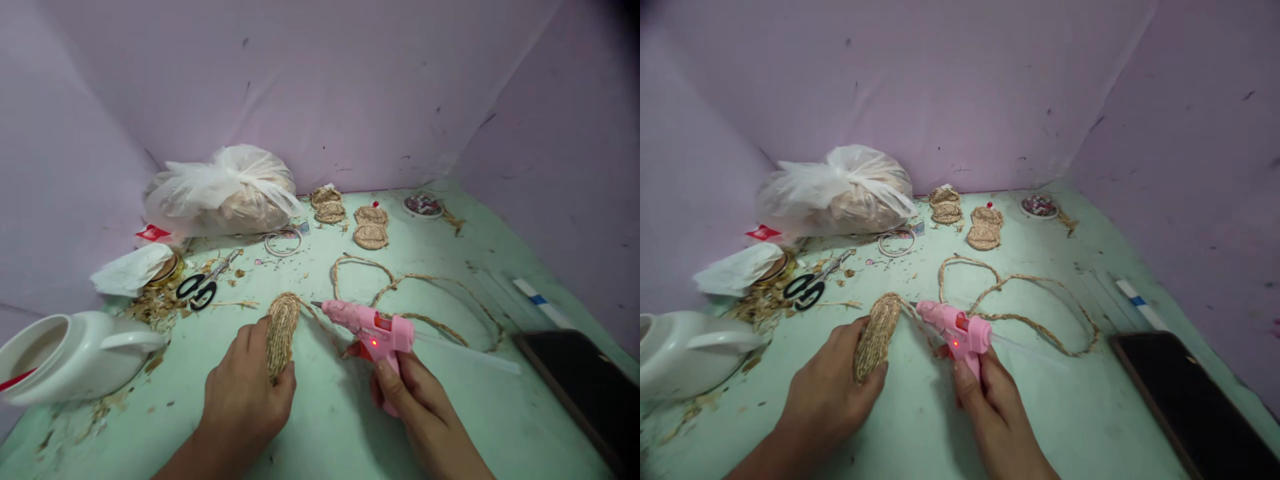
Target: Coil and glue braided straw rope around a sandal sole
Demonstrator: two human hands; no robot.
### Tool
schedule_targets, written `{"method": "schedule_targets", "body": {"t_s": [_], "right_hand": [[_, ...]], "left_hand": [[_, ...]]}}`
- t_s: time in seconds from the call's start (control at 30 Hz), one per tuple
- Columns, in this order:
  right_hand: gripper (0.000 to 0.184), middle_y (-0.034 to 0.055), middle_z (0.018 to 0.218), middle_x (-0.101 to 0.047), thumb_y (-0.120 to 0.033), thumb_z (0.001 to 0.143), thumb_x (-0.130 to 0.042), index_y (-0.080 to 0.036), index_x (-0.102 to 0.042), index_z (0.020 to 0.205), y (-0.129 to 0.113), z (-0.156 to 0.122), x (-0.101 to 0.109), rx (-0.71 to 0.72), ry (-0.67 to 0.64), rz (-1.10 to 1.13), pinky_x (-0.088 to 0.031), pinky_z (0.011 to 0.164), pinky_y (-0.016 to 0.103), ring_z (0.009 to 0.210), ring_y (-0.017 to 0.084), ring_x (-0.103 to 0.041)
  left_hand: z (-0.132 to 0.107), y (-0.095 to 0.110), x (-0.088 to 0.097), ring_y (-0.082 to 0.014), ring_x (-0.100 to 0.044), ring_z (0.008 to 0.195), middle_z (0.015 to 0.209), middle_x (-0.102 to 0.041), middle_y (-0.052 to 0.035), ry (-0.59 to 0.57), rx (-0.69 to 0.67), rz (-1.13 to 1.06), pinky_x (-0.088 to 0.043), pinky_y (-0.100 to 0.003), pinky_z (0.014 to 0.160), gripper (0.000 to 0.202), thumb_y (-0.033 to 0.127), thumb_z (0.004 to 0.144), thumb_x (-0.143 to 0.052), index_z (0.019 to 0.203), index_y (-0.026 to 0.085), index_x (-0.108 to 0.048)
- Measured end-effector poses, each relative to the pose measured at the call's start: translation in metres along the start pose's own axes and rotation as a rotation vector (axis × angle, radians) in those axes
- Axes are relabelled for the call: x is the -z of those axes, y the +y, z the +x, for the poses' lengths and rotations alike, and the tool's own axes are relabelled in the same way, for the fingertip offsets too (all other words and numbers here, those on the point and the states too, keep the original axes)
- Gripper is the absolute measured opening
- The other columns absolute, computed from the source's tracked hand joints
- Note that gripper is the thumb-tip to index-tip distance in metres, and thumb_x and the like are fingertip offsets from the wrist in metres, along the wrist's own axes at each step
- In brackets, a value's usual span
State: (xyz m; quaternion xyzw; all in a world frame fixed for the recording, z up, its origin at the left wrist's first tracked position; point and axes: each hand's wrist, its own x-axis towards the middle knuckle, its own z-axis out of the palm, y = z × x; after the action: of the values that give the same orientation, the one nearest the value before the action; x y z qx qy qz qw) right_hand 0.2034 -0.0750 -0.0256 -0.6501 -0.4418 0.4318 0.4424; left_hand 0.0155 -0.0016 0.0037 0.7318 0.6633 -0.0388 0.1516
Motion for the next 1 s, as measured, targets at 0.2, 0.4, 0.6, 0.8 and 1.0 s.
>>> {"method": "schedule_targets", "body": {"t_s": [0.2, 0.4, 0.6, 0.8, 1.0], "right_hand": [[0.042, -0.0009, 0.059, -0.048, -0.054, 0.085, -0.048, -0.023, -0.067, 0.106, 0.0, -0.004, -0.005, -0.029, 0.028, -0.017, -0.042, 0.06, 0.028, 0.059, 0.019, -0.048], [0.039, -0.0019, 0.061, -0.046, -0.051, 0.087, -0.046, -0.023, -0.067, 0.104, 0.0, 0.001, -0.014, -0.005, 0.026, 0.053, -0.044, 0.068, 0.029, 0.059, 0.018, -0.047], [0.039, -0.0024, 0.061, -0.045, -0.049, 0.089, -0.044, -0.02, -0.064, 0.106, 0.001, 0.004, -0.019, 0.041, 0.015, 0.071, -0.042, 0.058, 0.026, 0.056, 0.016, -0.045], [0.041, -0.0023, 0.061, -0.046, -0.052, 0.088, -0.045, -0.02, -0.063, 0.107, -0.001, 0.005, -0.018, 0.021, 0.006, 0.092, -0.039, 0.05, 0.024, 0.054, 0.015, -0.044], [0.042, -0.0032, 0.06, -0.044, -0.052, 0.089, -0.043, -0.02, -0.061, 0.109, -0.001, 0.004, -0.018, 0.001, -0.015, 0.092, -0.038, 0.052, 0.025, 0.055, 0.016, -0.043]], "left_hand": [[-0.001, -0.005, -0.007, -0.0272, -0.057, 0.104, 0.121, -0.054, -0.0105, 0.071, -0.021, -0.074, -0.045, -0.039, 0.083, 0.048, 0.035, 0.079, -0.038, 0.125, 0.019, -0.039], [0.001, -0.007, -0.008, -0.0272, -0.058, 0.103, 0.119, -0.056, -0.011, 0.09, -0.035, -0.113, -0.046, -0.04, 0.084, 0.05, 0.038, 0.078, -0.036, 0.124, 0.018, -0.039], [0.001, -0.01, -0.013, -0.0275, -0.06, 0.101, 0.114, -0.058, -0.011, 0.14, -0.061, -0.129, -0.048, -0.042, 0.083, 0.049, 0.038, 0.078, -0.036, 0.122, 0.017, -0.042], [0.001, -0.01, -0.014, -0.028, -0.06, 0.1, 0.113, -0.059, -0.0114, 0.164, -0.073, -0.146, -0.049, -0.044, 0.082, 0.05, 0.039, 0.077, -0.036, 0.121, 0.016, -0.043], [0.002, -0.012, -0.016, -0.0281, -0.061, 0.101, 0.112, -0.06, -0.0124, 0.207, -0.098, -0.151, -0.05, -0.045, 0.082, 0.052, 0.039, 0.078, -0.036, 0.123, 0.015, -0.042]]}}
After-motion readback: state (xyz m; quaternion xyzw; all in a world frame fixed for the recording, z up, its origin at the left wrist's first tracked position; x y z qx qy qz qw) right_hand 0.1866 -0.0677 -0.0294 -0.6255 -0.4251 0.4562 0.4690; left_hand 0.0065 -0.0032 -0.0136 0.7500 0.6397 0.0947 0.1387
